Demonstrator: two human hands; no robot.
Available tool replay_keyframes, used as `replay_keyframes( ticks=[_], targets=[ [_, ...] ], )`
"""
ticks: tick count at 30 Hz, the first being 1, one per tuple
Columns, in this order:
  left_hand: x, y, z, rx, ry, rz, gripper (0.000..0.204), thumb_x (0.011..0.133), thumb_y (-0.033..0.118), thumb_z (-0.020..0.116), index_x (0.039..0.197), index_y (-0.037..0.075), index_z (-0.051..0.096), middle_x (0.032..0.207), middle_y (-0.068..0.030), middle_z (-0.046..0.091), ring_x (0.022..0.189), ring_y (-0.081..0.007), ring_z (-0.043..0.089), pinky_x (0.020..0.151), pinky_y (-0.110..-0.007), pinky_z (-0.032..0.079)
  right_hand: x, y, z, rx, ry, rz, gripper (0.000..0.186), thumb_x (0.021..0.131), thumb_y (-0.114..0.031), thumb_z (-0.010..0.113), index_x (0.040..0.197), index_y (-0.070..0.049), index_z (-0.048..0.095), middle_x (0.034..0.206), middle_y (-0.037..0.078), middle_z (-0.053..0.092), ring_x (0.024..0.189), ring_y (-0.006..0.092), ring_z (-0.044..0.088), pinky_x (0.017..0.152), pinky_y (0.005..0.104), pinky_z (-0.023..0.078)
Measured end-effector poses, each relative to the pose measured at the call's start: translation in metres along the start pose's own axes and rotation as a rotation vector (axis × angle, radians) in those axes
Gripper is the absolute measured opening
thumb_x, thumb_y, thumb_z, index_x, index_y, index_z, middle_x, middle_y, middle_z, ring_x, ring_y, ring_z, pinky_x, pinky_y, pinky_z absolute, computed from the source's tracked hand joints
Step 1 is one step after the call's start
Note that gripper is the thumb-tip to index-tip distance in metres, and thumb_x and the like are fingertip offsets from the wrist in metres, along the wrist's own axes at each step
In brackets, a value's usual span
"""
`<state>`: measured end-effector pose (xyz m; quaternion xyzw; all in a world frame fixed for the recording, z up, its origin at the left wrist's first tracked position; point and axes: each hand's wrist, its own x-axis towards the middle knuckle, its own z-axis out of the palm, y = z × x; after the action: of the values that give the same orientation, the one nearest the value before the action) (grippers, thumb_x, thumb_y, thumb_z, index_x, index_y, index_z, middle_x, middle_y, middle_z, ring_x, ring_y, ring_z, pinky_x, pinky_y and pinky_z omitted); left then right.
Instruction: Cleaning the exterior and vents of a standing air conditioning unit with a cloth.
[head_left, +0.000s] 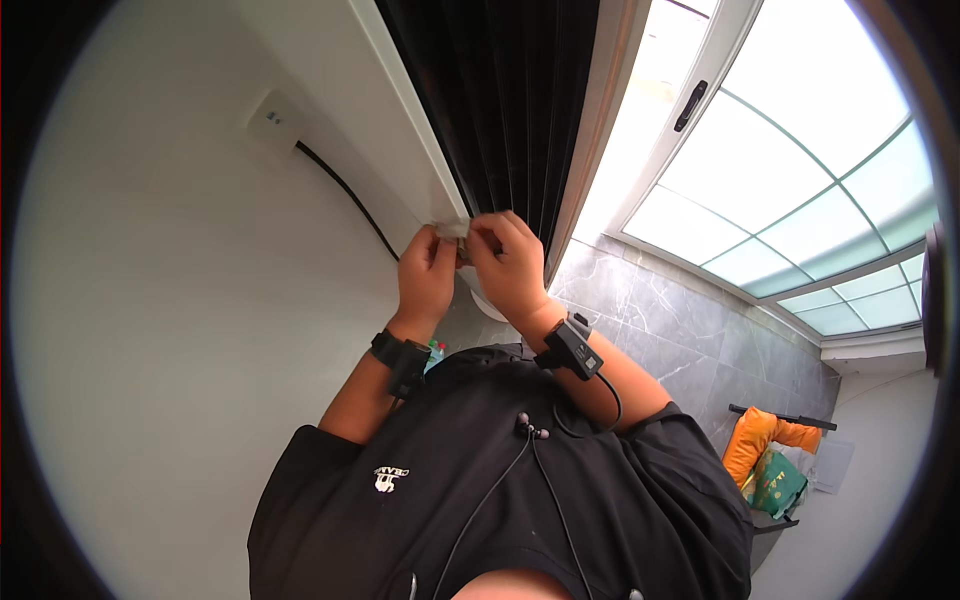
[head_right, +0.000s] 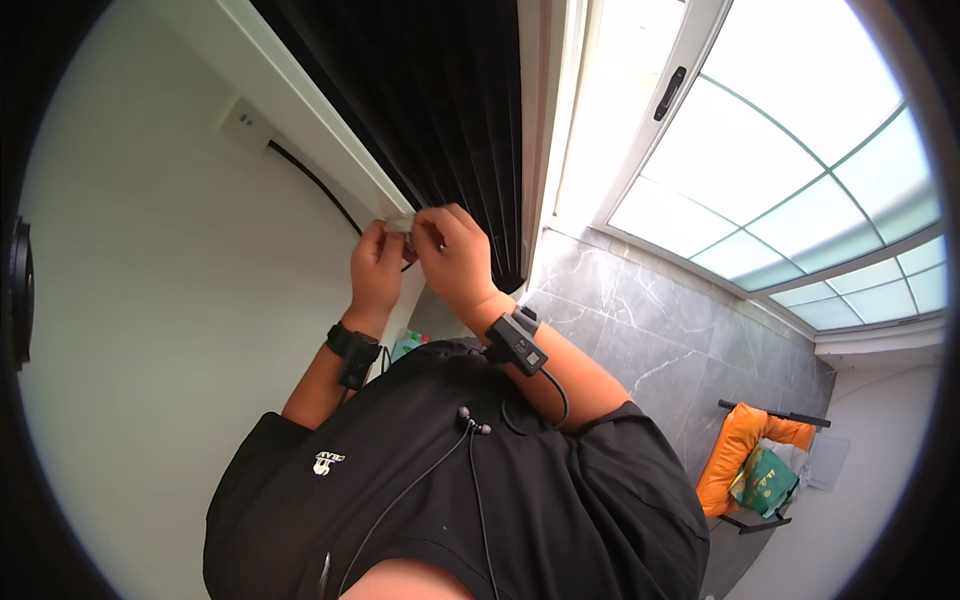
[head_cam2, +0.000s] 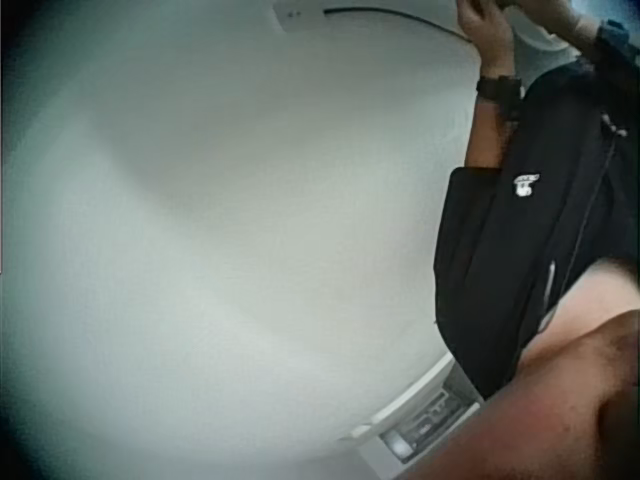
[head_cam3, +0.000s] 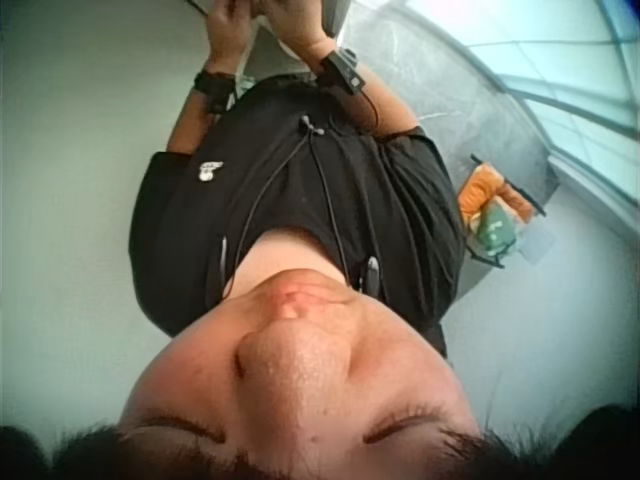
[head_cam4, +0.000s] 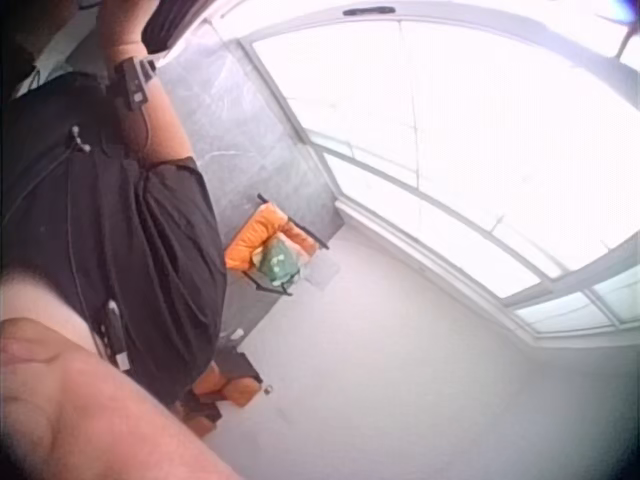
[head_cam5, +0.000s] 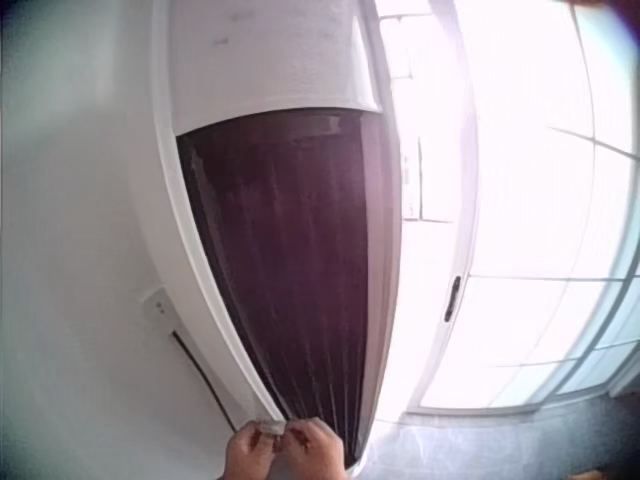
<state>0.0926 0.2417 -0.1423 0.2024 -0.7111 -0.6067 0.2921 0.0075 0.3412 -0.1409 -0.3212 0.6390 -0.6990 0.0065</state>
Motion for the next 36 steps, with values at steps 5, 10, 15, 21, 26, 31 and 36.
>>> replay_keyframes(
  ticks=[5,10,15,21,26,31,36],
  targets=[
    [0.016,0.059,0.002,0.004,0.064,0.131,0.019,0.101,0.017,0.053,0.094,0.001,0.06,0.079,-0.0025,0.061,0.069,-0.0081,0.059,0.063,-0.024,0.052,0.036,-0.055,-0.006,-0.059,0.007,-0.2,0.01,0.083,0.001,0.069,0.092,-0.001,0.067,0.08,0.007,0.061,0.065,0.0135,0.06,0.058,0.0256,0.047],
    [0.027,0.106,-0.001,-0.067,0.091,0.168,0.018,0.099,0.013,0.055,0.089,-0.001,0.059,0.078,-0.0032,0.061,0.066,-0.0078,0.06,0.061,-0.025,0.055,0.062,-0.092,-0.001,-0.052,0.073,-0.324,0.008,0.082,0.002,0.069,0.089,-0.001,0.068,0.078,0.004,0.06,0.061,0.0091,0.055,0.054,0.0234,0.043],
    [0.029,0.105,0.0,-0.168,0.097,0.155,0.021,0.1,0.017,0.055,0.086,0.002,0.06,0.072,-0.0019,0.06,0.059,-0.0072,0.057,0.053,-0.022,0.047,0.067,-0.103,-0.003,-0.083,0.058,-0.335,0.01,0.081,-0.003,0.071,0.09,-0.005,0.068,0.077,0.005,0.059,0.059,0.0134,0.054,0.051,0.0264,0.044],
    [0.005,0.024,0.01,-0.429,0.025,-0.14,0.027,0.101,0.024,0.054,0.086,0.004,0.062,0.067,-0.0008,0.056,0.06,-0.0079,0.056,0.055,-0.023,0.044,0.014,-0.027,0.003,0.095,0.023,0.01,0.006,0.087,-0.002,0.068,0.092,0.0,0.066,0.078,0.002,0.06,0.063,0.0068,0.057,0.056,0.0211,0.045],
    [-0.01,-0.042,0.015,-0.43,-0.047,-0.311,0.021,0.103,0.024,0.049,0.103,0.006,0.061,0.082,-0.0006,0.059,0.071,-0.0101,0.058,0.065,-0.027,0.05,-0.027,0.05,0.001,0.101,-0.033,0.222,0.011,0.091,-0.006,0.066,0.1,0.001,0.064,0.084,0.003,0.064,0.07,0.0061,0.06,0.061,0.0214,0.05],
    [-0.017,-0.074,0.016,-0.452,-0.095,-0.471,0.023,0.105,0.021,0.043,0.116,0.007,0.057,0.097,-0.0023,0.061,0.081,-0.013,0.06,0.076,-0.031,0.053,-0.044,0.075,-0.003,0.005,-0.039,0.241,0.011,0.091,-0.006,0.066,0.099,0.001,0.065,0.081,0.002,0.065,0.071,0.0067,0.061,0.063,0.0215,0.051],
    [-0.022,-0.118,0.016,-0.454,-0.128,-0.703,0.028,0.101,0.014,0.04,0.124,0.004,0.053,0.104,-0.0086,0.062,0.091,-0.0192,0.064,0.084,-0.037,0.056,-0.064,0.107,-0.01,-0.168,-0.115,0.383,0.016,0.089,-0.013,0.066,0.098,0.0,0.069,0.081,0.008,0.069,0.073,0.0117,0.065,0.066,0.0264,0.053]
  ],
)
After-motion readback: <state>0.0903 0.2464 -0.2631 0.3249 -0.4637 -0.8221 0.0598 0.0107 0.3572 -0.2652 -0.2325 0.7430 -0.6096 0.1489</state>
